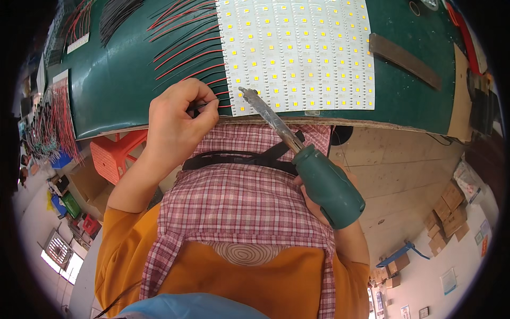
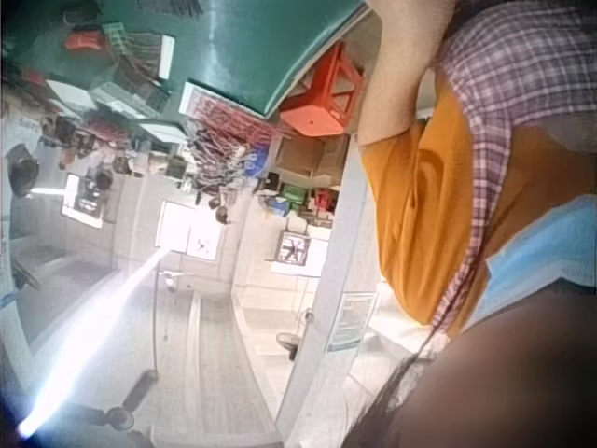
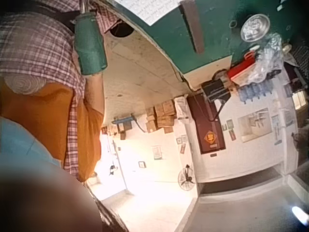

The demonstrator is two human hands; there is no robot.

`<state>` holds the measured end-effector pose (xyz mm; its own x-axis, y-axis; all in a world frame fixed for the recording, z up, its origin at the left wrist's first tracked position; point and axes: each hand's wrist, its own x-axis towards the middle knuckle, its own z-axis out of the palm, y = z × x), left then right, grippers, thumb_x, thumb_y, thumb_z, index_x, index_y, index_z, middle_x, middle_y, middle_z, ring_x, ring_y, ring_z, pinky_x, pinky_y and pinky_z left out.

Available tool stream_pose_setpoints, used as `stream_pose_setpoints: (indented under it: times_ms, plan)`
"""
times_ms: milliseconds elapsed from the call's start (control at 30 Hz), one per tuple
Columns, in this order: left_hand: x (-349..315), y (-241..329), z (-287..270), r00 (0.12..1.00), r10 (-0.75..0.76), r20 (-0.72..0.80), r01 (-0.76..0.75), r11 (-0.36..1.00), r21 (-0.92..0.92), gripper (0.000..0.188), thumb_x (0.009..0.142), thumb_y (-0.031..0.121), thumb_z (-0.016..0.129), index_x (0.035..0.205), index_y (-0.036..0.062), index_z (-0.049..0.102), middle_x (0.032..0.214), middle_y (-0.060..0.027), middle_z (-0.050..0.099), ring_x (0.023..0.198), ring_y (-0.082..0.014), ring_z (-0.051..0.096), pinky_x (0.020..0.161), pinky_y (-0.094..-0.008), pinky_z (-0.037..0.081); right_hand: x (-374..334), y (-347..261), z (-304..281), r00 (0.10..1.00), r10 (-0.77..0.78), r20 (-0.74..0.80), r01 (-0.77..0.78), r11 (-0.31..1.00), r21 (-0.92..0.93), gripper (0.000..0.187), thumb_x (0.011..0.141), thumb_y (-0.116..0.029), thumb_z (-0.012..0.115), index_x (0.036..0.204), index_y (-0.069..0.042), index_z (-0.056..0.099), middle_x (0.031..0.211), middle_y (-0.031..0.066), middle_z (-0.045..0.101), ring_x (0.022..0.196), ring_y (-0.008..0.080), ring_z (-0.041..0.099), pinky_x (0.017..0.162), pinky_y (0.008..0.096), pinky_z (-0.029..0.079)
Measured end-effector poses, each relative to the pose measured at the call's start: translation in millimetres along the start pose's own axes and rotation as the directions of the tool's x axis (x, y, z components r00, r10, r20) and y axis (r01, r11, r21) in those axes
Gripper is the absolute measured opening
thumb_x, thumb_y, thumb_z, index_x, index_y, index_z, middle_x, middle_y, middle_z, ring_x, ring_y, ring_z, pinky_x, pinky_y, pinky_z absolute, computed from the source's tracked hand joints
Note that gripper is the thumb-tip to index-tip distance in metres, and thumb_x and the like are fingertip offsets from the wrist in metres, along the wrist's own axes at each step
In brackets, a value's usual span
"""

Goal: Soldering colored wires onto contact points on LED lighting panels at a factory workstation.

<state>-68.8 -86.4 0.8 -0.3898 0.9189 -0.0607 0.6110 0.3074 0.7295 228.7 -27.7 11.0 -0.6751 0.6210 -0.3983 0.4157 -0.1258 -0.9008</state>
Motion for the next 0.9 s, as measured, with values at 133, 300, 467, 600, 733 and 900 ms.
stream_pose_setpoints:
  times_ms: [133, 300, 467, 600, 733, 900]
  plan:
    - [2, 2, -2, 0.998, 0.055, 0.015, -0.054, 0.998, -0.009, 0.008, 0.075, 0.002, 0.067, 0.076, 0.0027, 0.059, 0.070, -0.0081, 0.060, 0.064, -0.0225, 0.057, 0.059, -0.0332, 0.046, 2, 4, -11, 0.978, -0.174, -0.115, 0.174, 0.985, -0.014, 0.037, 0.090, -0.017, 0.064, 0.122, -0.004, 0.053, 0.086, 0.0113, 0.064, 0.066, 0.0118, 0.056, 0.060, 0.0271, 0.047]
    - [-6, 3, -2, 0.999, 0.024, 0.022, -0.024, 1.000, -0.005, 0.008, 0.077, 0.001, 0.066, 0.078, 0.0007, 0.059, 0.072, -0.0092, 0.058, 0.064, -0.0211, 0.056, 0.059, -0.0313, 0.046, 18, -13, -57, 0.778, -0.206, -0.593, 0.335, 0.935, 0.115, 0.039, 0.089, -0.016, 0.062, 0.123, -0.003, 0.048, 0.080, 0.0135, 0.063, 0.054, 0.0125, 0.050, 0.049, 0.0279, 0.041]
    - [-9, 3, -3, 0.999, 0.014, 0.030, -0.013, 0.999, -0.039, 0.009, 0.076, 0.001, 0.066, 0.080, 0.0011, 0.058, 0.075, -0.0109, 0.059, 0.067, -0.0271, 0.059, 0.062, -0.0353, 0.048, 27, -43, -120, 0.394, -0.438, -0.808, 0.607, 0.784, -0.129, 0.032, 0.089, -0.007, 0.059, 0.119, 0.000, 0.050, 0.083, 0.0153, 0.065, 0.058, 0.0140, 0.054, 0.052, 0.0263, 0.044]
    - [-5, 1, -4, 0.997, 0.063, 0.039, -0.064, 0.998, 0.010, 0.009, 0.078, 0.002, 0.067, 0.081, 0.0011, 0.059, 0.075, -0.0115, 0.060, 0.068, -0.0273, 0.060, 0.062, -0.0355, 0.048, 72, -66, -146, 0.213, -0.450, -0.867, 0.740, 0.654, -0.157, 0.027, 0.089, -0.006, 0.059, 0.115, 0.001, 0.052, 0.081, 0.0148, 0.065, 0.058, 0.0143, 0.055, 0.051, 0.0264, 0.044]
    - [-2, 6, -3, 0.997, 0.044, 0.066, -0.046, 0.999, 0.020, 0.009, 0.079, 0.004, 0.067, 0.084, 0.0018, 0.060, 0.078, -0.0113, 0.062, 0.069, -0.0286, 0.062, 0.062, -0.0361, 0.048, 152, -57, -188, 0.494, -0.414, -0.765, 0.352, 0.899, -0.259, 0.033, 0.085, -0.009, 0.069, 0.113, 0.000, 0.055, 0.074, 0.0078, 0.065, 0.054, 0.0089, 0.055, 0.046, 0.0226, 0.039]
    - [-7, 6, 4, 0.998, 0.025, 0.049, -0.026, 0.999, 0.025, 0.009, 0.080, 0.003, 0.067, 0.087, 0.0018, 0.061, 0.080, -0.0110, 0.063, 0.069, -0.0251, 0.062, 0.062, -0.0335, 0.048, 145, -61, -150, 0.565, -0.388, -0.728, 0.478, 0.873, -0.095, 0.024, 0.086, -0.006, 0.066, 0.108, 0.001, 0.060, 0.074, 0.0061, 0.063, 0.053, 0.0090, 0.053, 0.046, 0.0217, 0.038]
